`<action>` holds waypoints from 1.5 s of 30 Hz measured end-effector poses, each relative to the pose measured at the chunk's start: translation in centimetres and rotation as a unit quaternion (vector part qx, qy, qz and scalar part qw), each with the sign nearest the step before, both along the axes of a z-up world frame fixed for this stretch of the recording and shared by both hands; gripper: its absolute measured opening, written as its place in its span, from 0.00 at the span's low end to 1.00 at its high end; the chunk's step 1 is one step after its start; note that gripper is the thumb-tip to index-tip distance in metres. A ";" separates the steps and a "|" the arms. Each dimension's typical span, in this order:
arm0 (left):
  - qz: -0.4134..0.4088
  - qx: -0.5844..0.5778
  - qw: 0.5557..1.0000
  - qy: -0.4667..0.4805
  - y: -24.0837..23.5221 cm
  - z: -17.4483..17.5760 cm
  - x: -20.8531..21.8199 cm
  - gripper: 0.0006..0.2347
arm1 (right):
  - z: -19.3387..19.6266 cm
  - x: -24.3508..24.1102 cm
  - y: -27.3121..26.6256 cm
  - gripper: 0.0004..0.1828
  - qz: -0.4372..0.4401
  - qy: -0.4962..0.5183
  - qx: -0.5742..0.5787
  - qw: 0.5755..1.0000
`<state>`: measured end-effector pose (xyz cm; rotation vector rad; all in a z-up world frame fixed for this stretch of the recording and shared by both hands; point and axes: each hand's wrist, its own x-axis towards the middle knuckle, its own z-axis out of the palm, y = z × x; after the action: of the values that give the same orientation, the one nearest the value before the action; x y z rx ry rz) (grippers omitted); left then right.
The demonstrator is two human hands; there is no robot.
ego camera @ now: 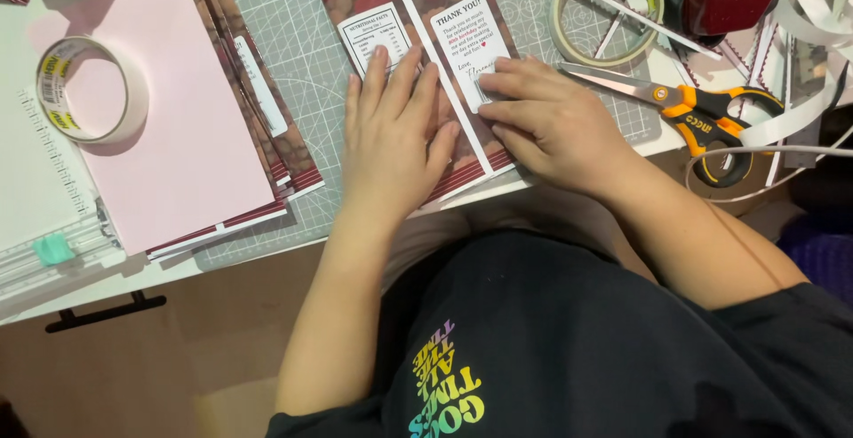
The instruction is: The person repeatedly places a printed card into a clear plastic sleeve, folds the top flap over, and smooths it down. They then pick up the next card and repeat the process. The person handles multiple cards and sleeves throughout the clip.
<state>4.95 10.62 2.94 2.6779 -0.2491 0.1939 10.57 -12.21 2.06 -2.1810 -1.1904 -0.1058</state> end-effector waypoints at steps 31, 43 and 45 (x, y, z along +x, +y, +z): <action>-0.028 0.114 0.992 0.045 -0.4 -1.3 -1.2 0.37 | 0.1 -0.7 0.3 0.13 0.000 -0.035 -0.023 0.999; 0.041 0.120 0.991 0.035 0.4 0.8 1.3 0.26 | 0.8 -0.9 0.8 0.17 0.004 -0.112 -0.075 0.991; 0.055 0.124 0.989 0.053 1.0 0.9 1.8 0.24 | 0.9 -0.9 0.9 0.17 0.008 -0.113 -0.070 0.991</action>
<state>6.78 11.57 3.84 2.9398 -0.0977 0.0558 9.68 -11.30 2.99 -2.3297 -1.3762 -0.2767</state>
